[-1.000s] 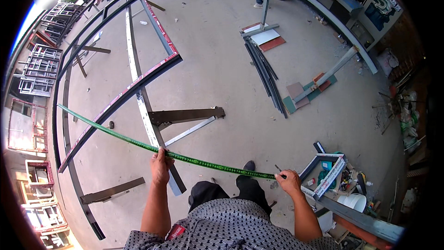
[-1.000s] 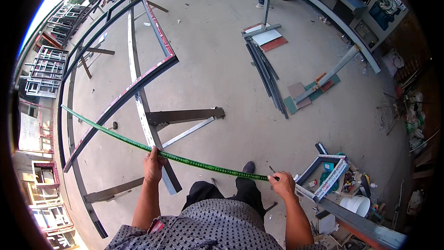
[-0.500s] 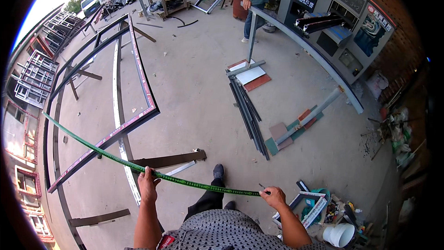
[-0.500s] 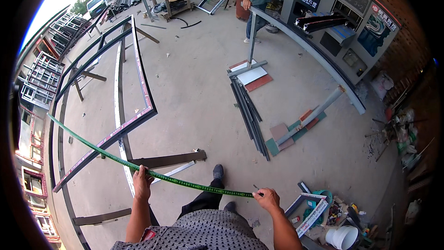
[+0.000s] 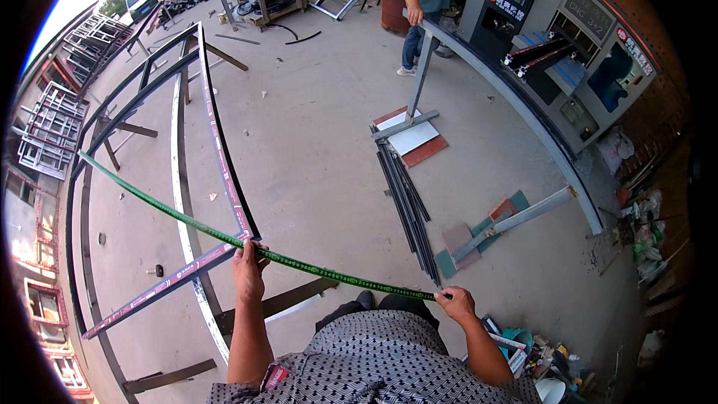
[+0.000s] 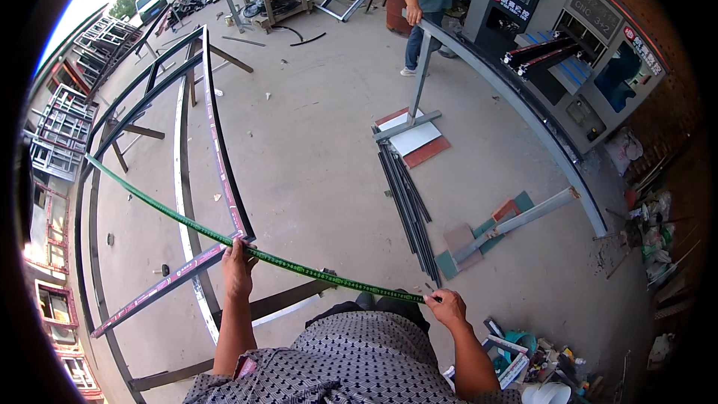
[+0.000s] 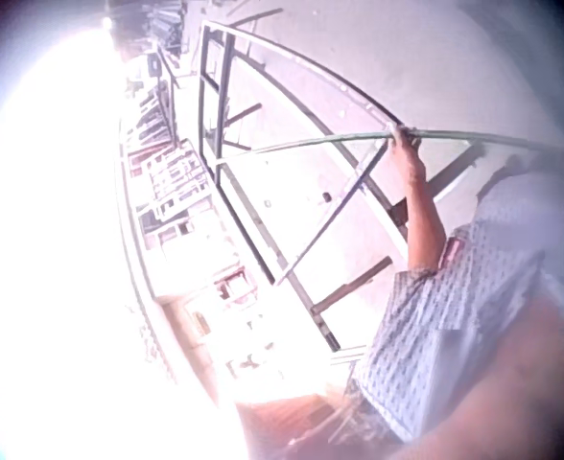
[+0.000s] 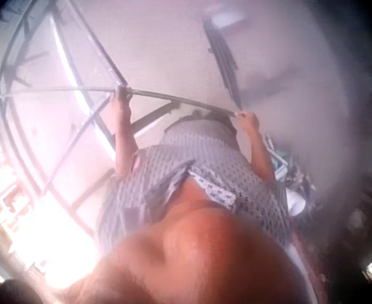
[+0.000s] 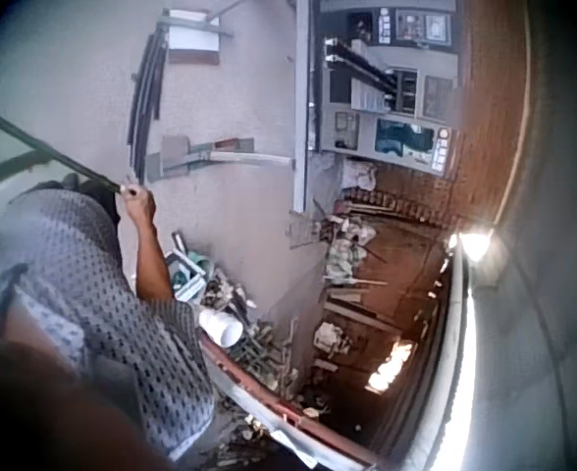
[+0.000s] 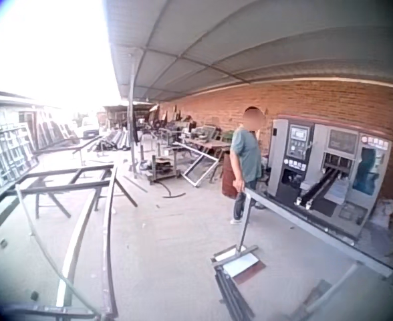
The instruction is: The person measures a window frame and an aluminum profile using a tape measure. They then sit on the floor and mark the profile with a marker at a specific measurement.
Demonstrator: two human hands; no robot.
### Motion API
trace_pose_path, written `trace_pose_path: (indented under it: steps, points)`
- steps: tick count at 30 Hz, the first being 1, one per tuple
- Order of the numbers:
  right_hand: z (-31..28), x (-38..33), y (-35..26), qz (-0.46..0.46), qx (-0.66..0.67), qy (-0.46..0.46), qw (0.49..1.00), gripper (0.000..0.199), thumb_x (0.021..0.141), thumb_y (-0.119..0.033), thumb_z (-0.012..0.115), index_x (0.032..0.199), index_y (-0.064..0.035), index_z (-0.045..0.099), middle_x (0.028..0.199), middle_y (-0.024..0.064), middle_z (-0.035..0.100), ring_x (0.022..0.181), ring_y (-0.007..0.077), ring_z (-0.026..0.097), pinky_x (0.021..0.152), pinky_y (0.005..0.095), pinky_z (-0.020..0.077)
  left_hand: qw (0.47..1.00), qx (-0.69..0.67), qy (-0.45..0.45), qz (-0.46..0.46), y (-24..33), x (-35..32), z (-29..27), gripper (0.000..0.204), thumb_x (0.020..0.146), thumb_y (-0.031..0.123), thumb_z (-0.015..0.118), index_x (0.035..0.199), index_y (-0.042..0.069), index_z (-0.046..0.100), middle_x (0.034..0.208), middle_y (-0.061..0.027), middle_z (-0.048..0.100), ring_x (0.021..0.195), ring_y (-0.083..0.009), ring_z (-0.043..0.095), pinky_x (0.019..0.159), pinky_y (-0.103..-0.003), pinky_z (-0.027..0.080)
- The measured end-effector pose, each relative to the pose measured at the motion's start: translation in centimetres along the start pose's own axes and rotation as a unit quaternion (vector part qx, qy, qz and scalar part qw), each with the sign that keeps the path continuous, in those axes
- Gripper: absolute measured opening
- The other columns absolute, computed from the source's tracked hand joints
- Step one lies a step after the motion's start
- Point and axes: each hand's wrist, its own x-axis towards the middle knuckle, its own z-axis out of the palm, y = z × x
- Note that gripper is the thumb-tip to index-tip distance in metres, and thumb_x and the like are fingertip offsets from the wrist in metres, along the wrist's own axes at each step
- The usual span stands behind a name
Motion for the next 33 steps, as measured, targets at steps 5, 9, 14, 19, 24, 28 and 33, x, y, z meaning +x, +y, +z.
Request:
trace_pose_path:
  steps: [5,9,14,19,24,28,33]
  points:
    - [-0.1,9.5,-4.2,-0.028,-0.028,-0.049,0.998,0.033,0.085,-0.040,0.078,0.089,-0.0067,0.077,0.082,0.0137,0.072,0.077,0.0293,0.068,0.070,0.0400,0.0511,0.998,-0.003,0.065,0.011,0.8,5.2,0.2,0.030,0.106,0.040,0.058,0.096,0.012,0.063,0.086,-0.0021,0.070,0.079,-0.0124,0.068,0.069,-0.027,0.056]
    - [-0.1,18.8,-7.5,-0.076,-0.047,-0.076,0.993,0.035,0.085,-0.041,0.078,0.087,-0.0062,0.077,0.078,0.0133,0.071,0.073,0.0287,0.068,0.068,0.0403,0.0509,0.990,-0.032,0.134,0.027,0.2,8.1,0.0,0.029,0.106,0.038,0.058,0.097,0.010,0.062,0.086,-0.0036,0.069,0.078,-0.0135,0.070,0.068,-0.029,0.057]
    - [-0.7,32.6,-12.6,-0.155,-0.088,-0.114,0.977,0.035,0.085,-0.041,0.078,0.087,-0.0067,0.077,0.081,0.0138,0.072,0.076,0.0307,0.069,0.070,0.0413,0.0523,0.975,-0.063,0.210,0.019,0.0,12.1,1.0,0.026,0.106,0.036,0.058,0.098,0.011,0.061,0.088,-0.0026,0.068,0.080,-0.0125,0.069,0.068,-0.028,0.059]
    - [-1.6,45.8,-21.4,-0.222,-0.106,-0.180,0.952,0.030,0.085,-0.038,0.077,0.086,-0.0078,0.077,0.086,0.0134,0.073,0.080,0.0315,0.069,0.074,0.0419,0.0530,0.950,-0.109,0.289,0.054,3.3,16.3,3.7,0.030,0.105,0.038,0.059,0.099,0.008,0.061,0.086,-0.0055,0.070,0.077,-0.0149,0.070,0.067,-0.028,0.059]
    - [-1.7,56.0,-30.7,-0.279,-0.137,-0.199,0.930,0.030,0.084,-0.040,0.077,0.084,-0.0104,0.077,0.089,0.0111,0.072,0.091,0.0338,0.067,0.080,0.0449,0.0521,0.923,-0.116,0.362,0.057,5.5,19.9,5.0,0.031,0.104,0.040,0.061,0.099,0.010,0.061,0.085,-0.0053,0.070,0.074,-0.0133,0.069,0.063,-0.026,0.058]
    - [0.5,62.7,-36.9,-0.316,-0.169,-0.217,0.908,0.031,0.084,-0.042,0.077,0.088,-0.0113,0.078,0.094,0.0119,0.073,0.095,0.0343,0.067,0.084,0.0460,0.0529,0.903,-0.124,0.408,0.048,5.2,24.0,4.7,0.028,0.104,0.039,0.061,0.098,0.011,0.062,0.085,-0.0033,0.069,0.073,-0.0129,0.068,0.062,-0.027,0.057]
    - [3.8,70.3,-44.0,-0.310,-0.200,-0.222,0.903,0.033,0.085,-0.044,0.075,0.090,-0.0116,0.078,0.097,0.0127,0.074,0.096,0.0353,0.067,0.085,0.0465,0.0530,0.893,-0.153,0.421,0.047,6.3,33.8,4.0,0.027,0.104,0.037,0.061,0.097,0.012,0.062,0.084,-0.0024,0.068,0.073,-0.0143,0.068,0.064,-0.028,0.058]
